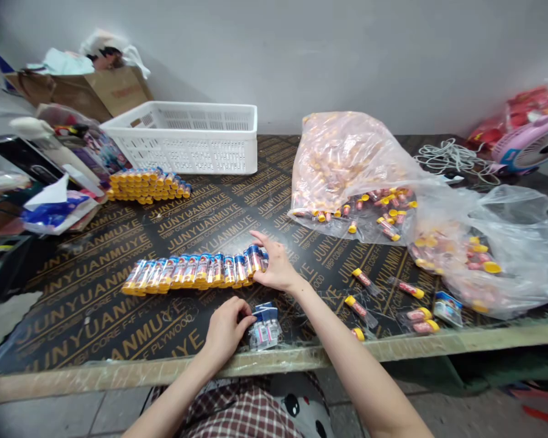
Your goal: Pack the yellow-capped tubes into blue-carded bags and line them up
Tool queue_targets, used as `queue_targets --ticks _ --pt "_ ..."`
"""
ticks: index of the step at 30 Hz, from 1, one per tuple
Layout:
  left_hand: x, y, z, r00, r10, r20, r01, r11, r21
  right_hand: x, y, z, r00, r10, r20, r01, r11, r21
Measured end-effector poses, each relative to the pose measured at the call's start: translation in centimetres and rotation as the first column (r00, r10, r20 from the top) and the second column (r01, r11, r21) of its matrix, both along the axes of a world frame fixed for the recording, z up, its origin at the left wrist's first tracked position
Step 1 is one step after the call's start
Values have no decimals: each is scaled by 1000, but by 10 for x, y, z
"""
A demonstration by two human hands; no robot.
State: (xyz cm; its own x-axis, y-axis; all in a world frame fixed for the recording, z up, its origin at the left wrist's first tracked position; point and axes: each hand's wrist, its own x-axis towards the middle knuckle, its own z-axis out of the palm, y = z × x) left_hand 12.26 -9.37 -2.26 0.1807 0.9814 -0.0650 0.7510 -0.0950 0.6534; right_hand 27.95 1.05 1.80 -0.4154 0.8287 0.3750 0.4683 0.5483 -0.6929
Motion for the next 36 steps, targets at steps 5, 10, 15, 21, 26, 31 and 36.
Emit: queue_targets --ticks 5,10,15,21,26,31,36 --pt "-4 -1 1 998 -56 20 56 998 -13 2 -5 0 997 20 70 -20 1000 -1" --pt "-6 -2 -2 997 -79 13 79 997 -3 74 -14 8 828 -377 415 386 920 68" --pt "-3 -4 0 999 -41 23 41 999 20 168 -35 -7 451 -591 669 714 689 128" --pt "-3 -1 7 951 53 304 -41 998 -48 173 -63 -15 499 -642 582 710 688 151" --pt "-7 2 9 595 384 706 -97 906 -411 106 -97 0 855 -516 49 515 834 -199" --pt "-10 2 24 310 597 740 -77 791 -607 42 -133 -2 869 -409 -279 285 874 -394" --pt "-12 2 31 113 682 723 -94 731 -676 19 -151 -8 852 -399 -339 301 904 -305"
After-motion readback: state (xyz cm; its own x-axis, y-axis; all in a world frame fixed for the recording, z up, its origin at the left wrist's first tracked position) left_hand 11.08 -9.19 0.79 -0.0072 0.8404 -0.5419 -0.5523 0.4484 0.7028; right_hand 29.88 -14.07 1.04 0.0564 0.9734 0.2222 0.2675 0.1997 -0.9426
